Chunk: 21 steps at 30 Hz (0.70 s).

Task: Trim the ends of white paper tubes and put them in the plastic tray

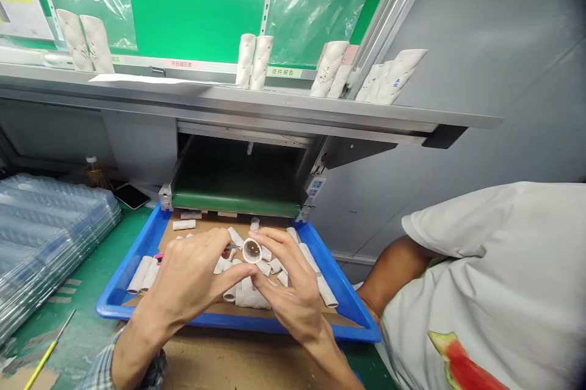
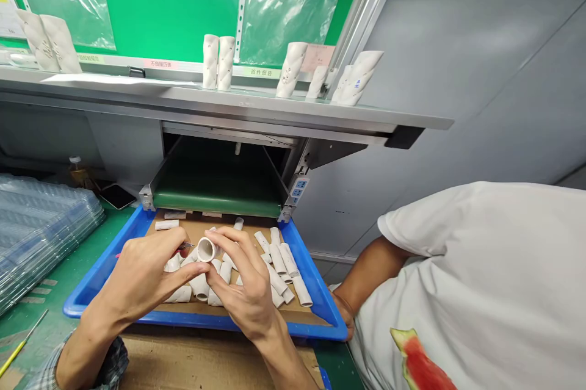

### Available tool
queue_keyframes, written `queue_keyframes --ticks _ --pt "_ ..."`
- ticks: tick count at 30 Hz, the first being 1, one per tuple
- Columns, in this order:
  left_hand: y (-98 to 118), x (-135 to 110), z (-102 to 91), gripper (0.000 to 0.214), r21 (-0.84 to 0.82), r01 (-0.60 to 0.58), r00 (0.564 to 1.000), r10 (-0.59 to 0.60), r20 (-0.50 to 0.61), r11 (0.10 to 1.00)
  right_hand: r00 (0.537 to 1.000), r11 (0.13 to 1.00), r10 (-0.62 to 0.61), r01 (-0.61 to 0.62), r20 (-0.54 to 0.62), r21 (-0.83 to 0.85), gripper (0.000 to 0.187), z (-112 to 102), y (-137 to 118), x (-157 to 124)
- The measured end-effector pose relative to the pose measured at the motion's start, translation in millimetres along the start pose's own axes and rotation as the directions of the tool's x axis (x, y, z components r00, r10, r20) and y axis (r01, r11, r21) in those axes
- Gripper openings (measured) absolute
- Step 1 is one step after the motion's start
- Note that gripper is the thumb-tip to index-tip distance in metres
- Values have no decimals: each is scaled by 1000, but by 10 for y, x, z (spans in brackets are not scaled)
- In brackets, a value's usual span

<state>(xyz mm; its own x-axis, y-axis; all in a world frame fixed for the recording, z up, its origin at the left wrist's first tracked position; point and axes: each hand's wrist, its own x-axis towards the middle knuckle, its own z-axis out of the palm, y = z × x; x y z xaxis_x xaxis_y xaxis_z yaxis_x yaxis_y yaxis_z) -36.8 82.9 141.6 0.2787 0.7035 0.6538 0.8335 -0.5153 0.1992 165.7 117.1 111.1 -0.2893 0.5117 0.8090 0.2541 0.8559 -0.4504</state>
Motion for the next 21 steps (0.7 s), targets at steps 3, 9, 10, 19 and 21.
queue_keyframes --ticks 3,9,10,19,21 --pt "11 11 -9 49 25 -5 1000 4 21 1000 1000 1000 -16 16 9 -12 49 1 -13 3" --pt "22 21 -15 53 24 14 998 -15 56 1000 999 999 -24 24 23 -23 51 -8 -27 8" --pt "23 18 -12 53 33 16 998 -18 63 999 999 999 -22 23 24 -26 51 -9 -25 6" --pt "39 1 -9 56 111 -22 998 16 61 994 1000 998 -29 30 12 -54 52 -9 -23 8" --pt "39 3 -3 54 112 -32 998 25 61 993 999 997 -37 37 8 -62 51 -10 -29 12"
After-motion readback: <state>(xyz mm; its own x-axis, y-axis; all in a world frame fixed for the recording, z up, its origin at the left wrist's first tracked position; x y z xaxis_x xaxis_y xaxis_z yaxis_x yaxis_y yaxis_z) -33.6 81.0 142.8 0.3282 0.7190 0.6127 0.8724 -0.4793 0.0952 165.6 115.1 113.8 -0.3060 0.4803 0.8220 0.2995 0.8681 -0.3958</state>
